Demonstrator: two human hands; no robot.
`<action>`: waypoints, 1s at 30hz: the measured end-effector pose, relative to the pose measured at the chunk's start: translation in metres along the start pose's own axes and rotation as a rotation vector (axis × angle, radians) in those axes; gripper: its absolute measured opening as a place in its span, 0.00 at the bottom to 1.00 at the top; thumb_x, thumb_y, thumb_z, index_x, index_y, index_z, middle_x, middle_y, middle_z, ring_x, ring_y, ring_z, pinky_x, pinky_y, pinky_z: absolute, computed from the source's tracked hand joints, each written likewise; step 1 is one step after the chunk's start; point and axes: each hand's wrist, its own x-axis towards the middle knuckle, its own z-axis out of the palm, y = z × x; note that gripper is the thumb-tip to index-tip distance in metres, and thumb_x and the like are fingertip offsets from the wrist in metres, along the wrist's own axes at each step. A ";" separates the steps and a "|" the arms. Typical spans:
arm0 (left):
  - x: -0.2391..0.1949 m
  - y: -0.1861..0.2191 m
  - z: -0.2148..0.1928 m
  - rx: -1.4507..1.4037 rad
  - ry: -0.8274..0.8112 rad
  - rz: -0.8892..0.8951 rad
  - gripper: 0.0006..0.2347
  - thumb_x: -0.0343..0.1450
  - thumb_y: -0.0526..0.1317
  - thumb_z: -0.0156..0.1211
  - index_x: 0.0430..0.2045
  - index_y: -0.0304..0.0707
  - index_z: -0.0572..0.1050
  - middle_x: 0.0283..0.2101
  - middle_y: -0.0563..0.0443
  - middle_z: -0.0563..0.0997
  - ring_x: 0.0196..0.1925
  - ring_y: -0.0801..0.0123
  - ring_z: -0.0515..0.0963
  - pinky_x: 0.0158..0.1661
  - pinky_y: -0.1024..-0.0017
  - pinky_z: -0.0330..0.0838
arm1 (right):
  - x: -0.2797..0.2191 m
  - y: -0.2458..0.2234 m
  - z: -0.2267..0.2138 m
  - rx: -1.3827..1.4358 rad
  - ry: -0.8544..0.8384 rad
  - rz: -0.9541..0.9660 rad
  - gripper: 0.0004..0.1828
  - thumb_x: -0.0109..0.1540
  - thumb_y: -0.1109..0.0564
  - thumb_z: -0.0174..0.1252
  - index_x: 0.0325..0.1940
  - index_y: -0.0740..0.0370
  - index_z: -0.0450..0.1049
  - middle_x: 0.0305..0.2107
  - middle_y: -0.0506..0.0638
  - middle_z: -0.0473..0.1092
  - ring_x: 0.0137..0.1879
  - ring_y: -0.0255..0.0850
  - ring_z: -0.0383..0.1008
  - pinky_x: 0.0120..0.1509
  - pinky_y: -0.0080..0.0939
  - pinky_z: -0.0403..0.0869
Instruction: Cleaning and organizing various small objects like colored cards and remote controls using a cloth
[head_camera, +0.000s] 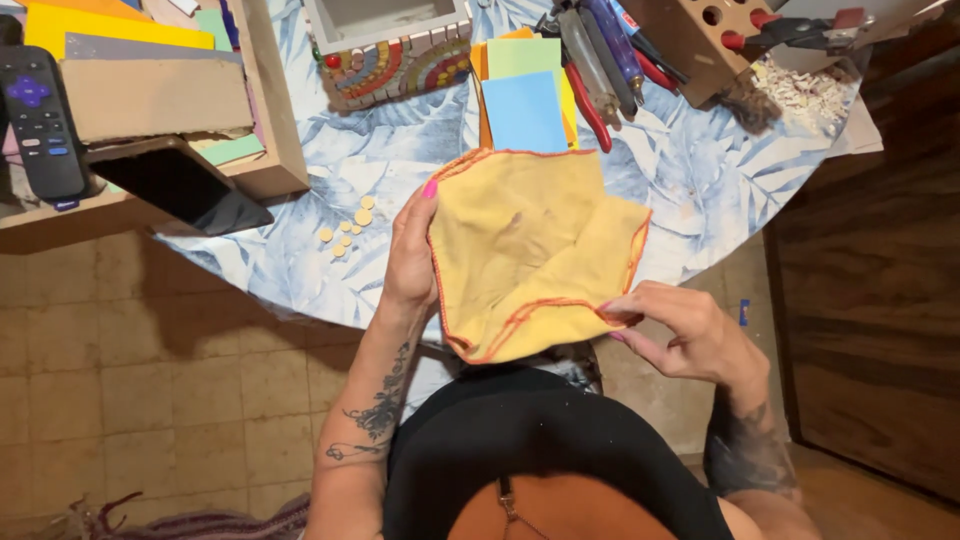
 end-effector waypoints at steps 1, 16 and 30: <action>0.001 -0.001 -0.002 -0.007 0.001 0.010 0.11 0.67 0.37 0.44 0.37 0.29 0.68 0.34 0.37 0.75 0.34 0.60 0.77 0.37 0.64 0.74 | -0.002 0.000 -0.002 -0.005 -0.043 0.013 0.07 0.48 0.67 0.55 0.30 0.66 0.72 0.17 0.55 0.68 0.22 0.49 0.68 0.26 0.40 0.69; -0.015 0.014 -0.003 0.185 -0.125 0.022 0.13 0.68 0.40 0.41 0.37 0.28 0.69 0.36 0.38 0.75 0.35 0.61 0.76 0.38 0.68 0.72 | -0.001 0.000 -0.010 -0.106 0.015 -0.310 0.06 0.54 0.62 0.50 0.31 0.65 0.71 0.27 0.54 0.69 0.28 0.44 0.68 0.32 0.38 0.68; -0.027 0.027 0.015 -0.047 -0.339 -0.150 0.17 0.62 0.31 0.49 0.45 0.27 0.61 0.37 0.36 0.73 0.35 0.60 0.77 0.37 0.64 0.73 | 0.132 0.027 0.025 -0.267 0.226 -0.486 0.15 0.54 0.58 0.60 0.42 0.67 0.69 0.30 0.57 0.68 0.36 0.51 0.67 0.39 0.47 0.69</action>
